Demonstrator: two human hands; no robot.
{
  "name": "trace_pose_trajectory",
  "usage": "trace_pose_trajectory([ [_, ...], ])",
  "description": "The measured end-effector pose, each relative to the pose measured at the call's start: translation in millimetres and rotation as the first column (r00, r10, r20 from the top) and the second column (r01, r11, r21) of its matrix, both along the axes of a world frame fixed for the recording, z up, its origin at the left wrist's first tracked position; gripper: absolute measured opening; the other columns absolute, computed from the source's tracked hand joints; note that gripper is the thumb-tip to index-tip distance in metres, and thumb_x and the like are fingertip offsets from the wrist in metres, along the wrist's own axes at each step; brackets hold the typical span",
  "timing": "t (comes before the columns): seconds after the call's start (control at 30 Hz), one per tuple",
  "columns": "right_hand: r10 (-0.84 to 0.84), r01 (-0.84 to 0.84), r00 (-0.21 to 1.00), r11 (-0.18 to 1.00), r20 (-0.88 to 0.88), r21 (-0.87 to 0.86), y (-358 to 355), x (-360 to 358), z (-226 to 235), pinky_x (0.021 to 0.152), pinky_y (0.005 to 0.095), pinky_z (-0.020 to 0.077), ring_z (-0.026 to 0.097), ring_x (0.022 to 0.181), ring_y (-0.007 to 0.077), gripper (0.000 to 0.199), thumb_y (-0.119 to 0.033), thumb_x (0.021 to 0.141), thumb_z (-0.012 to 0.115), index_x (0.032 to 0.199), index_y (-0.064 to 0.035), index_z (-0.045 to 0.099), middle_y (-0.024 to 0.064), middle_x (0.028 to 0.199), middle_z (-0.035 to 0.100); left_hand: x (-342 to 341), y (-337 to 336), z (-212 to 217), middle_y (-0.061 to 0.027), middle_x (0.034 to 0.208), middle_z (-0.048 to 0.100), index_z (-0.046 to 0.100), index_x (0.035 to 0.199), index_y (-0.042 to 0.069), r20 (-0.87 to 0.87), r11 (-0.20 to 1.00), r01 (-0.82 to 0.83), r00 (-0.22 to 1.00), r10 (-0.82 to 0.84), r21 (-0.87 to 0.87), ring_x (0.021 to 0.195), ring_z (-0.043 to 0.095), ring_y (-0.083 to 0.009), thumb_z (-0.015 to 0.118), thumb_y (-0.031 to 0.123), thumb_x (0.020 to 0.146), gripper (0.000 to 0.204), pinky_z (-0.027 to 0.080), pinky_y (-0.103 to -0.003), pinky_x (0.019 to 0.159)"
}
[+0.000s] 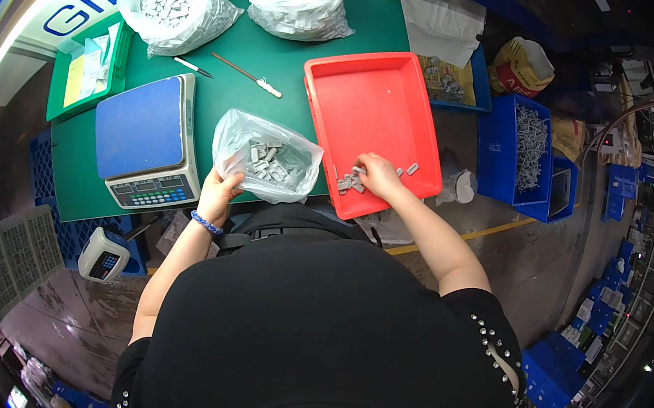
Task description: Weighing small metal components on a digital scale and placing them into plastic bags for packaging.
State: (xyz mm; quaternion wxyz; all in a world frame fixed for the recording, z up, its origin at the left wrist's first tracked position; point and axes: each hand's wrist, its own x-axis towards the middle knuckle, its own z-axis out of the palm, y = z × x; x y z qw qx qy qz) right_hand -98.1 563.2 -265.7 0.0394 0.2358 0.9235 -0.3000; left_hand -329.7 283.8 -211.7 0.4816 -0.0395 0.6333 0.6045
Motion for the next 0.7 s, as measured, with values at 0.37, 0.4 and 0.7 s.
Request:
trace_pose_trajectory([
  [0.37, 0.053, -0.074, 0.989, 0.985, 0.137, 0.158, -21, 4, -9, 0.07, 0.0416, 0.0484, 0.059, 0.083, 0.0339, 0.03, -0.004, 0.063, 0.069, 0.088, -0.0026, 0.052, 0.0141, 0.082, 0.057, 4, 2, 1, -0.0003, 0.103, 0.059, 0.049, 0.12, 0.008, -0.009, 0.999, -0.024, 1.0, 0.024, 0.022, 0.082, 0.056, -0.008, 0.061, 0.009, 0.081, 0.042, 0.045, -0.02, 0.064],
  [0.4, 0.055, -0.073, 0.993, 0.979, 0.101, 0.191, -21, 5, -10, 0.069, 0.0421, 0.0481, 0.058, 0.084, 0.0345, 0.031, -0.004, 0.063, 0.07, 0.088, -0.0028, 0.051, 0.0143, 0.083, 0.056, 4, 2, 1, -0.0003, 0.103, 0.059, 0.049, 0.12, 0.008, -0.007, 1.0, -0.016, 1.0, 0.016, 0.011, 0.082, 0.056, -0.008, 0.061, 0.009, 0.081, 0.042, 0.045, -0.02, 0.064],
  [0.7, -0.398, 0.392, 0.914, 0.809, 0.081, -0.439, -1, -34, 29, 0.062, 0.0283, 0.0487, 0.06, 0.067, 0.0155, 0.03, -0.008, 0.069, 0.075, 0.085, -0.0026, 0.05, 0.0065, 0.077, 0.059, 3, 3, 0, -0.0009, 0.105, 0.059, 0.048, 0.123, 0.009, -0.024, 1.0, -0.022, 0.999, 0.022, -0.002, 0.082, 0.056, -0.0081, 0.061, 0.01, 0.081, 0.044, 0.045, -0.02, 0.063],
])
